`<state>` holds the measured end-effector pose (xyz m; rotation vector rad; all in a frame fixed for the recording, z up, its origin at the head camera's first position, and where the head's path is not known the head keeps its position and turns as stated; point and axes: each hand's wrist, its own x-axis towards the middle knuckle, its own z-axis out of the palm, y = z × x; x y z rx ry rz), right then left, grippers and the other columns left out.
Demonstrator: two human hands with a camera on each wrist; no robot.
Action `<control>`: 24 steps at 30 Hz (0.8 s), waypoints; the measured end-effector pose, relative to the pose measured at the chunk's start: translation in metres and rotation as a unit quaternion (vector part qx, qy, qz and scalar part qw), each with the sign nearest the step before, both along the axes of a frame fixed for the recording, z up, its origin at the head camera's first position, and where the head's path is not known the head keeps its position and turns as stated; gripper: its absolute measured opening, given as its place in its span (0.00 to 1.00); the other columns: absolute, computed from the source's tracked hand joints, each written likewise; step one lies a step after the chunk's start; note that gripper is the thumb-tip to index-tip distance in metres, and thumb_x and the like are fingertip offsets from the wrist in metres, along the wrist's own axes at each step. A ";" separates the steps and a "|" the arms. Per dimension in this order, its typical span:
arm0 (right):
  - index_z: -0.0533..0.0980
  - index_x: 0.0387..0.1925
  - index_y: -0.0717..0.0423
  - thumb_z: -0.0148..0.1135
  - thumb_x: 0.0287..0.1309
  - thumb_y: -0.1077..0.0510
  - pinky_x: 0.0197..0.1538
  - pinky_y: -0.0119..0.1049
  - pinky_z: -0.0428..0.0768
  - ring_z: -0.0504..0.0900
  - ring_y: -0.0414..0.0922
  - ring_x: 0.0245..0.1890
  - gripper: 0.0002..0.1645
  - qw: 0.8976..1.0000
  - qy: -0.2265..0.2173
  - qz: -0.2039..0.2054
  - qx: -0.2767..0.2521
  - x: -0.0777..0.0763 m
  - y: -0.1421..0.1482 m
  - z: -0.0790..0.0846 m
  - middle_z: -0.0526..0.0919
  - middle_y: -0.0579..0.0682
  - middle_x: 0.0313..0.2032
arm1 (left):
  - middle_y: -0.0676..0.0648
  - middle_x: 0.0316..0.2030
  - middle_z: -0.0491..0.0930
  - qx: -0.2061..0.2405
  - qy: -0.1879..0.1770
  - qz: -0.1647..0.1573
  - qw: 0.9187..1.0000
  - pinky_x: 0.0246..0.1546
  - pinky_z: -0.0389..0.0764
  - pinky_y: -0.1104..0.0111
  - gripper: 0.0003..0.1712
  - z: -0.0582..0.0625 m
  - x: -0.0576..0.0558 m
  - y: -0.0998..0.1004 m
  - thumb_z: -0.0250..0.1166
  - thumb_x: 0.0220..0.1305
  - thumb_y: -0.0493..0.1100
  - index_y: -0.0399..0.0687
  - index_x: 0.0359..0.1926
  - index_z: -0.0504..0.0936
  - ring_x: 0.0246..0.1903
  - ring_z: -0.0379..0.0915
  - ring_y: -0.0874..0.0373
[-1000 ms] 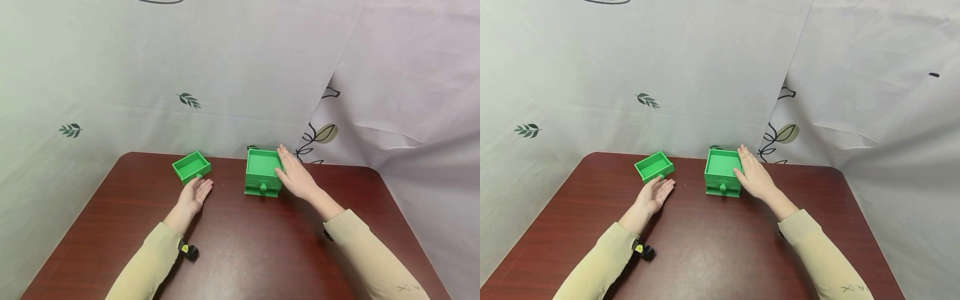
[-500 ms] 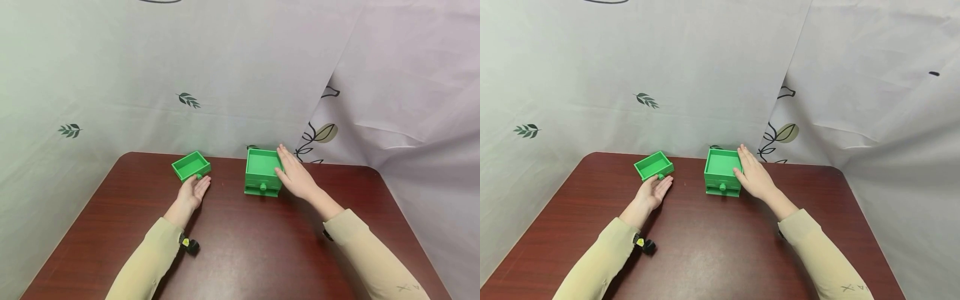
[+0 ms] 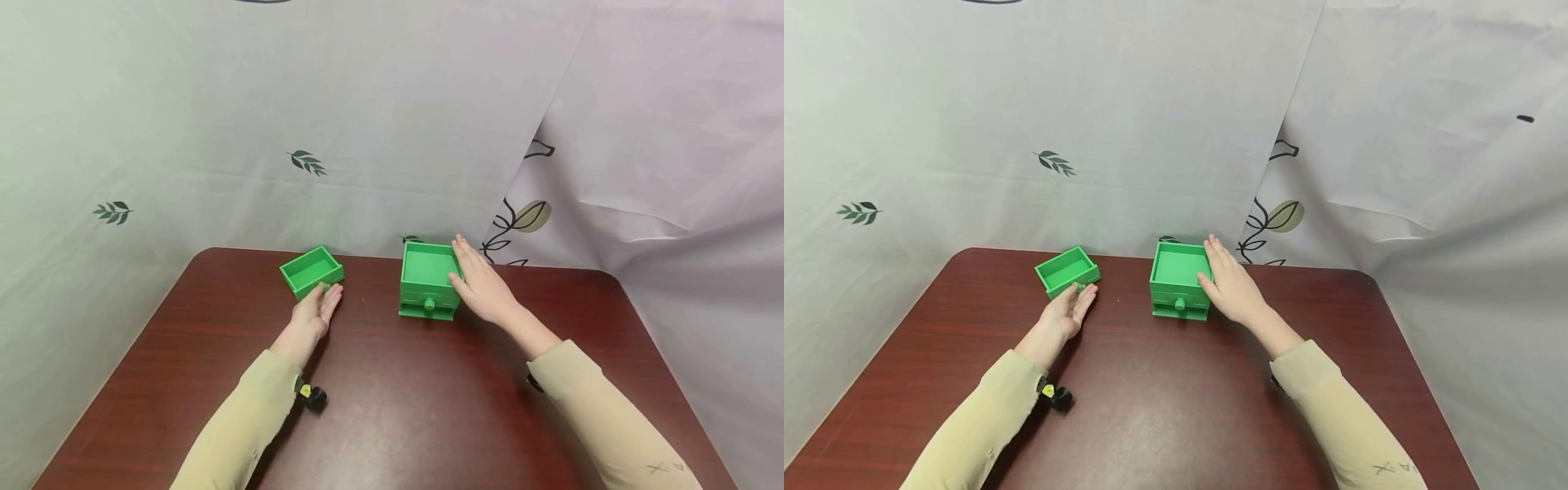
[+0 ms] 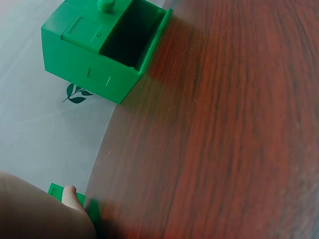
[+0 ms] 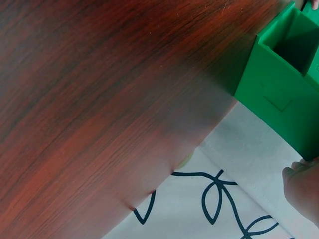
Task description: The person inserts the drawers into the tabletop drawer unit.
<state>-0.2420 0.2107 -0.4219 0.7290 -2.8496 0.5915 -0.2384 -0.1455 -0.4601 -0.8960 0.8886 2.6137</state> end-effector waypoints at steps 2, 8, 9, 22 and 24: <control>0.47 0.83 0.68 0.45 0.84 0.47 0.86 0.62 0.54 0.48 0.60 0.85 0.42 1.000 0.000 0.000 0.000 0.000 0.000 0.000 0.46 0.63 0.85 | 0.46 0.83 0.58 0.001 -0.003 0.003 1.000 0.69 0.76 0.75 0.33 0.000 0.000 0.000 0.48 0.86 0.43 0.51 0.84 0.53 0.80 0.60 0.57; 0.47 0.83 0.68 0.44 0.84 0.47 0.86 0.63 0.54 0.49 0.61 0.85 0.42 1.000 0.001 0.000 0.001 0.000 0.000 -0.001 0.46 0.64 0.85 | 0.45 0.75 0.70 -0.015 -0.003 -0.009 1.000 0.68 0.77 0.76 0.32 0.001 0.000 0.001 0.50 0.85 0.43 0.47 0.83 0.56 0.79 0.63 0.59; 0.47 0.83 0.68 0.44 0.84 0.46 0.86 0.63 0.54 0.49 0.61 0.85 0.42 1.000 0.002 0.001 0.001 0.000 0.000 -0.001 0.46 0.64 0.85 | 0.44 0.69 0.77 -0.019 -0.002 -0.011 1.000 0.68 0.78 0.76 0.32 0.001 0.001 0.001 0.50 0.85 0.43 0.46 0.83 0.56 0.77 0.66 0.60; 0.47 0.83 0.67 0.44 0.84 0.46 0.86 0.63 0.54 0.48 0.60 0.85 0.42 1.000 0.000 0.001 -0.003 0.000 0.001 0.000 0.47 0.64 0.85 | 0.48 0.42 0.87 -0.048 0.012 -0.041 0.998 0.67 0.80 0.75 0.32 0.005 0.019 -0.002 0.52 0.84 0.40 0.44 0.82 0.58 0.40 0.89 0.62; 0.47 0.83 0.67 0.44 0.84 0.47 0.86 0.63 0.55 0.49 0.61 0.85 0.42 1.000 0.002 0.002 -0.004 0.001 0.000 -0.001 0.47 0.64 0.85 | 0.49 0.46 0.87 -0.053 0.018 -0.053 0.997 0.66 0.81 0.75 0.33 0.006 0.023 -0.002 0.52 0.84 0.40 0.42 0.83 0.55 0.41 0.89 0.63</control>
